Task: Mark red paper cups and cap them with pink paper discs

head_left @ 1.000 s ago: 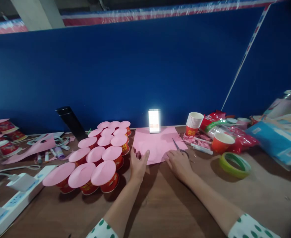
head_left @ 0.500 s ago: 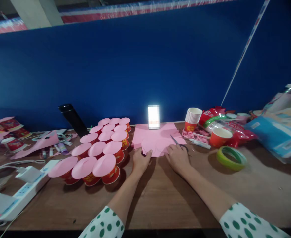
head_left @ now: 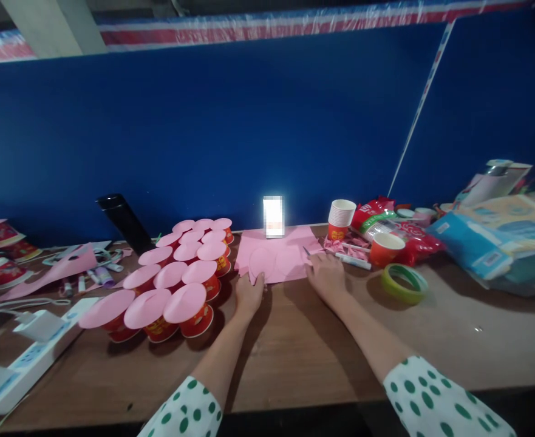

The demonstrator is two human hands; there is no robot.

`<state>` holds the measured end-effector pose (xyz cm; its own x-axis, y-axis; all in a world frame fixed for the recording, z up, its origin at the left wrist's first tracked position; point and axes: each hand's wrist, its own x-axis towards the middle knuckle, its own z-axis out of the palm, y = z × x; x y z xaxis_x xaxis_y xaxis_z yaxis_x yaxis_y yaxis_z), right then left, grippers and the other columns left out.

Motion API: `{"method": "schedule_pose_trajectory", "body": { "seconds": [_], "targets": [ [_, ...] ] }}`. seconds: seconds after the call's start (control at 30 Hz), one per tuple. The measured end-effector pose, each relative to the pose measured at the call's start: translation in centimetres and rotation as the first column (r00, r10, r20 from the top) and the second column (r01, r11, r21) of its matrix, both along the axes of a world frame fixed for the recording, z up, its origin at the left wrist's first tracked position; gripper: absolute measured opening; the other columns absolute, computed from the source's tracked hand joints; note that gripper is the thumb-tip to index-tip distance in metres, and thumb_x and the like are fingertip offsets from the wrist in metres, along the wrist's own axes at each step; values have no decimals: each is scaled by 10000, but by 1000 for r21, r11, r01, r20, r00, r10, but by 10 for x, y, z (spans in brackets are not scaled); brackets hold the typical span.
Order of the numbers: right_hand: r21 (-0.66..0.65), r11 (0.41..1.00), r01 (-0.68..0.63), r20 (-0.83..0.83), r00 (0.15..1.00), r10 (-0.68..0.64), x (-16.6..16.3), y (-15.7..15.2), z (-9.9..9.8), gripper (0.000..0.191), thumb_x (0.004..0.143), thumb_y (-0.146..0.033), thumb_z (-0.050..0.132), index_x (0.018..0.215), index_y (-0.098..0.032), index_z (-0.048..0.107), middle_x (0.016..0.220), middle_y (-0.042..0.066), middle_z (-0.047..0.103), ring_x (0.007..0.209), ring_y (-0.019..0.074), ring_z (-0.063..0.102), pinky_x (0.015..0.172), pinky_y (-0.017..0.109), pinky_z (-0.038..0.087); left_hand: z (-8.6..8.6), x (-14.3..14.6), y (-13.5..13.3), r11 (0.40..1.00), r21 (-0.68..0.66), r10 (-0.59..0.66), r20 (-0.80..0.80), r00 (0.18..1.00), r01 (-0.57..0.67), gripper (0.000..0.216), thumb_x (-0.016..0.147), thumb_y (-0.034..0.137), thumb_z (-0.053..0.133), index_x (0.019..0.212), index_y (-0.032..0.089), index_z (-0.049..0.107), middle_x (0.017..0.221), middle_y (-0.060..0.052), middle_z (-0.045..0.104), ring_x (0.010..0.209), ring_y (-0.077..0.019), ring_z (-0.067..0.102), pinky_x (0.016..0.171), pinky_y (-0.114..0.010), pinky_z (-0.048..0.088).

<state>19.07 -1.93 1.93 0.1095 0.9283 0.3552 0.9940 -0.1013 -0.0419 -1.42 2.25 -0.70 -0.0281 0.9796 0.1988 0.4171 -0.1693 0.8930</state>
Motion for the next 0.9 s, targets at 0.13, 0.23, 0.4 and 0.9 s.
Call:
{"method": "schedule_pose_trajectory", "body": {
  "seconds": [0.13,0.23,0.4,0.9],
  "targets": [
    [-47,995,87,-24,996,-89,17,4,-2,286,912,-341,443,1005,-132,616,1046,164,605,1000,270,541,784,333,394,0,-2,1,999,4,48,82,995,-49,226,784,330,556,641,159,599,569,-67,651,519,-181,617,528,-282,460],
    [-101,990,97,-47,994,-102,21,7,-5,227,898,-299,483,989,-137,615,1011,149,617,952,244,580,745,299,415,0,-3,3,997,-1,74,206,976,-75,193,761,315,593,665,148,614,585,-65,662,545,-183,632,561,-287,483],
    [-169,981,99,-121,985,-120,21,8,-3,177,880,-201,497,982,-114,612,953,157,643,897,249,622,724,296,432,-4,-5,6,998,1,67,254,965,-70,115,722,241,640,672,139,626,571,-53,663,536,-178,634,555,-272,486],
    [-4,994,-105,-877,477,47,7,19,-18,389,913,-276,376,1266,-151,479,929,91,641,613,133,616,525,243,478,-4,0,5,997,-48,71,455,888,-54,123,735,221,654,799,117,648,652,-88,708,543,-173,656,531,-261,518]
  ]
}}
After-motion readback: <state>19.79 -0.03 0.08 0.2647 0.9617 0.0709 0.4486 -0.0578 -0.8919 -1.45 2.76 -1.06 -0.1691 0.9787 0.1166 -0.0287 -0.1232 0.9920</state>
